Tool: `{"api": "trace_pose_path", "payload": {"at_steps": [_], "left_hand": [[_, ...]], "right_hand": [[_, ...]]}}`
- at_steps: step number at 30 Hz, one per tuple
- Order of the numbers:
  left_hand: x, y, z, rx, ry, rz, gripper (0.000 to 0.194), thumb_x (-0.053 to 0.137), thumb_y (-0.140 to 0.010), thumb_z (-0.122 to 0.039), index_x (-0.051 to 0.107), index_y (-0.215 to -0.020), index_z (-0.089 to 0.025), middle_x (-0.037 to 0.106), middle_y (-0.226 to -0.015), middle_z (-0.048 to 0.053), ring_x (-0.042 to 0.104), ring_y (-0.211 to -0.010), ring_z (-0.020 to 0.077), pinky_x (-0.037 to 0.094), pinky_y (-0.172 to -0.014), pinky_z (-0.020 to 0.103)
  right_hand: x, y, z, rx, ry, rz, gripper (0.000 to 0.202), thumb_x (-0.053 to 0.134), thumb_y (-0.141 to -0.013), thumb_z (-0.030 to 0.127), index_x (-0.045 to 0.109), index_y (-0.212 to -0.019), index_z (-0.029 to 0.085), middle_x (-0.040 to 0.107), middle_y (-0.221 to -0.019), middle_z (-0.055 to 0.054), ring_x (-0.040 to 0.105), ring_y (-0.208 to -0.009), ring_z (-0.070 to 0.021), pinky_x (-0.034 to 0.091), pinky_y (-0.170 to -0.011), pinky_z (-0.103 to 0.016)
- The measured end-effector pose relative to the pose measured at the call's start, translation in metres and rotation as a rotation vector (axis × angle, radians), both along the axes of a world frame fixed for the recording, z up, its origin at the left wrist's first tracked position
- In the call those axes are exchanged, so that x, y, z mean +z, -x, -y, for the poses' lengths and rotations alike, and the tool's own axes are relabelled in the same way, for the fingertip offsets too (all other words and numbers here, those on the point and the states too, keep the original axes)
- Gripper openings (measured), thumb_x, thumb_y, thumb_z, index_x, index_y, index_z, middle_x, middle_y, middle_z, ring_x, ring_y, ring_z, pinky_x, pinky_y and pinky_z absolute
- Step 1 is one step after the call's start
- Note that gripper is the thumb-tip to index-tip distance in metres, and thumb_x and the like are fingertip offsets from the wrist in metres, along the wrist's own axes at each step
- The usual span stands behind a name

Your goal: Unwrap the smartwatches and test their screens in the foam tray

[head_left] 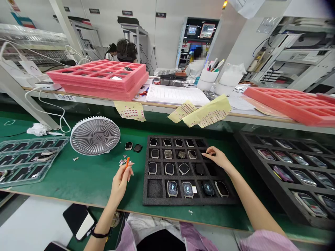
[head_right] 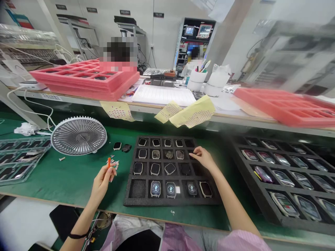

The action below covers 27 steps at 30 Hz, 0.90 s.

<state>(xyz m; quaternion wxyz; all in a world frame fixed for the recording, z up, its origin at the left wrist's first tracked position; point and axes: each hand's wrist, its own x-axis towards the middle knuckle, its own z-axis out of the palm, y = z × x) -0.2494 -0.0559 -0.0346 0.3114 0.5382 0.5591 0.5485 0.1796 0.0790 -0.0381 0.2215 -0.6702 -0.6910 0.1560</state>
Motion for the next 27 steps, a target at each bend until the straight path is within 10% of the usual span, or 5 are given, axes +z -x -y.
{"api": "trace_pose_path", "payload": {"at_steps": [13, 22, 27], "left_hand": [[0.028, -0.037, 0.008, -0.316, 0.123, -0.108, 0.038, 0.039, -0.093, -0.041, 0.063, -0.107, -0.014, 0.043, -0.058, -0.004, 0.04, -0.053, 0.0111, 0.03, -0.054, 0.022], [0.034, -0.051, 0.006, -0.442, 0.213, -0.031, 0.04, 0.035, -0.094, -0.043, 0.061, -0.106, -0.014, 0.04, -0.059, -0.005, 0.04, -0.057, 0.0116, 0.031, -0.06, 0.024], [0.044, -0.082, 0.001, -0.604, 0.248, 0.116, 0.04, 0.035, -0.094, -0.047, 0.059, -0.1, -0.015, 0.033, -0.053, -0.008, 0.03, -0.048, 0.0094, 0.027, -0.051, 0.022]], "right_hand": [[0.001, 0.008, 0.0, -0.16, 0.109, -0.028, 0.034, 0.063, -0.072, 0.045, 0.05, -0.052, 0.02, 0.055, -0.067, -0.007, 0.059, -0.065, -0.025, 0.042, -0.062, -0.035], [0.023, 0.021, 0.005, -0.023, 0.115, -0.504, 0.043, 0.06, -0.071, 0.049, 0.054, -0.102, 0.019, 0.057, -0.064, 0.0, 0.059, -0.057, -0.0196, 0.039, -0.047, -0.028], [0.055, 0.056, 0.033, 0.201, 0.326, -1.2, 0.046, 0.07, -0.072, 0.037, 0.058, -0.113, 0.023, 0.063, -0.079, -0.003, 0.06, -0.064, -0.0158, 0.036, -0.038, -0.02]]}}
